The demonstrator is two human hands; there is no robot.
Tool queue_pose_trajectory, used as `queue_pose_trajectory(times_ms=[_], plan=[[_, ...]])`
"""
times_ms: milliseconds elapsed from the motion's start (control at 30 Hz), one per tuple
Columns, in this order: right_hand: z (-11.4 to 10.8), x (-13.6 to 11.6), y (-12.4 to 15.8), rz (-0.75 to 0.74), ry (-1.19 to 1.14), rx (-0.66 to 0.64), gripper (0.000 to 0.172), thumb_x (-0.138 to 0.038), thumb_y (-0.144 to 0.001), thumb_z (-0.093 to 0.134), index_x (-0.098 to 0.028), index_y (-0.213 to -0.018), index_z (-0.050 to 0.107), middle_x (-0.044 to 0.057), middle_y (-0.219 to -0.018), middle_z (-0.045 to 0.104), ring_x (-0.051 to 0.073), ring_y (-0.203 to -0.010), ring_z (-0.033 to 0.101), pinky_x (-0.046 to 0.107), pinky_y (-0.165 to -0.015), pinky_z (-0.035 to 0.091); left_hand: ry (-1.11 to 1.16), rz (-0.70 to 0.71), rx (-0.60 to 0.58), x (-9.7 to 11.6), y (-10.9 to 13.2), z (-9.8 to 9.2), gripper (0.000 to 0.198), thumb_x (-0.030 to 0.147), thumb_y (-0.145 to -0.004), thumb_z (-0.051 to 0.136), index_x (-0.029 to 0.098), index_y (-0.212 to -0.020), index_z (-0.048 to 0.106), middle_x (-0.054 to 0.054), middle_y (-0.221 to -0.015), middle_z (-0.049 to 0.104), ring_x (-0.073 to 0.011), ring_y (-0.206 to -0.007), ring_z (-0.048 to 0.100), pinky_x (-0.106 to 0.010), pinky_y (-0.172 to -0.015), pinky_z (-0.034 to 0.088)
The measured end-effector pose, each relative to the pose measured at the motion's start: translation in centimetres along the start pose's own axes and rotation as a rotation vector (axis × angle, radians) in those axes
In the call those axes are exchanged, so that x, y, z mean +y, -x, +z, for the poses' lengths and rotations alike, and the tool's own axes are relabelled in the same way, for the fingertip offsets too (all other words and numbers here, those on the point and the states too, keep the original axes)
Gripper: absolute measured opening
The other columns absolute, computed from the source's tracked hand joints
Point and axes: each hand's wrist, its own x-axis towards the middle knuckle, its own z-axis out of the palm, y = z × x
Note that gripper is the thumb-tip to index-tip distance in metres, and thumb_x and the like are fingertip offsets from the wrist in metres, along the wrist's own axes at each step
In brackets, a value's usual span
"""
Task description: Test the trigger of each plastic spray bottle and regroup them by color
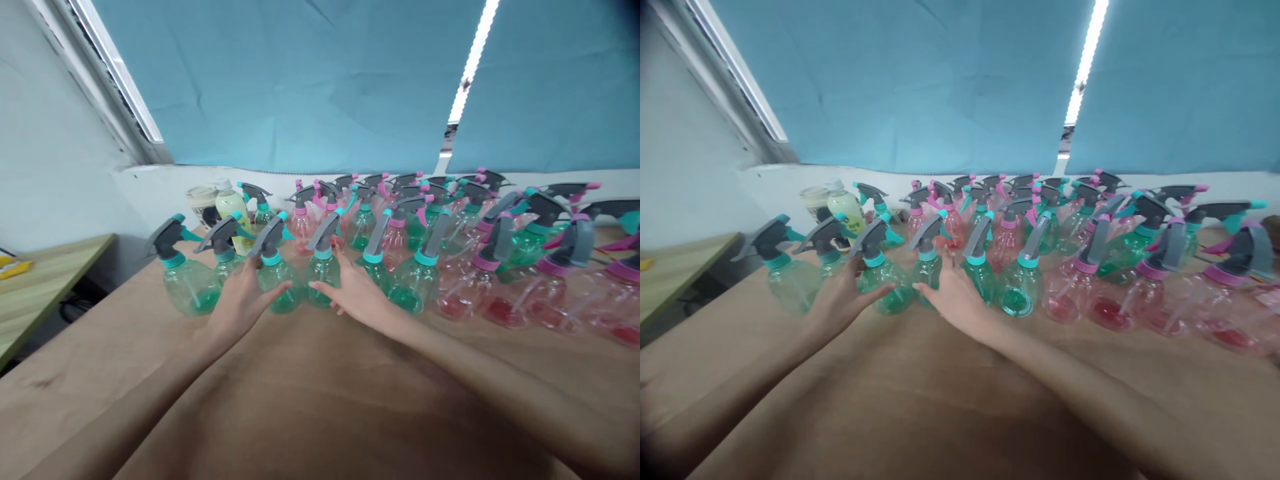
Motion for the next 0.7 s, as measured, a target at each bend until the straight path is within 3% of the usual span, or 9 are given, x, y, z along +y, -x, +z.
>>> queue_pose_trajectory(times_ms=[233, 367, 500, 600, 700], plan=[[0.6, 0.5, -0.4, 0.011, 0.005, 0.000, 0.083, -0.042, -0.083, 0.061, -0.009, -0.147, 0.018, 0.021, -0.106, 0.064, 0.017, -0.050, 0.063, 0.031, -0.046, 0.053, 0.046, -0.081, 0.018, 0.0, -0.4, 0.7, 0.059, 0.051, -0.078, 0.063, 0.013, -0.120, 0.045, -0.015, -0.101, 0.068, -0.0375, -0.090, 0.068, -0.047, -0.071, 0.055], [0.1, 0.2, -0.2, 0.004, 0.001, -0.064, 0.084, -0.042, -0.084, 0.061, -0.003, -0.145, 0.020, 0.008, -0.069, 0.065, 0.015, -0.039, 0.057, 0.028, -0.039, 0.048, 0.083, -0.087, 0.041, 0.3, 0.0, 0.8, 0.061, 0.052, -0.080, 0.061, 0.012, -0.123, 0.044, -0.019, -0.115, 0.065, -0.0362, -0.103, 0.065, -0.046, -0.081, 0.054], [-0.3, -0.1, 0.0, -0.011, 0.021, -0.105, 0.086, -0.039, -0.083, 0.064, -0.002, -0.145, 0.017, -0.002, -0.051, 0.056, 0.017, -0.038, 0.056, 0.026, -0.036, 0.044, 0.123, -0.108, 0.109, 0.7, 1.4, 0.6, 0.069, 0.050, -0.084, 0.056, 0.011, -0.137, 0.034, -0.022, -0.133, 0.053, -0.0359, -0.119, 0.056, -0.048, -0.093, 0.050], [-0.3, 0.0, 0.2, -0.024, 0.049, -0.113, 0.084, -0.039, -0.084, 0.064, 0.000, -0.144, 0.020, -0.001, -0.051, 0.056, 0.017, -0.038, 0.056, 0.026, -0.036, 0.043, 0.251, -0.118, 0.149, 0.6, 3.0, 0.6, 0.069, 0.045, -0.085, 0.055, 0.013, -0.141, 0.030, -0.020, -0.139, 0.049, -0.0335, -0.123, 0.053, -0.048, -0.096, 0.049], [-0.3, 0.2, 0.7, -0.052, 0.094, -0.098, 0.083, -0.044, -0.084, 0.061, 0.002, -0.142, 0.022, 0.003, -0.055, 0.060, 0.021, -0.044, 0.059, 0.030, -0.042, 0.046, 0.377, -0.114, 0.151, 0.2, 4.9, 0.8, 0.067, 0.046, -0.083, 0.056, 0.013, -0.138, 0.036, -0.018, -0.137, 0.052, -0.0305, -0.124, 0.053, -0.046, -0.099, 0.049]])
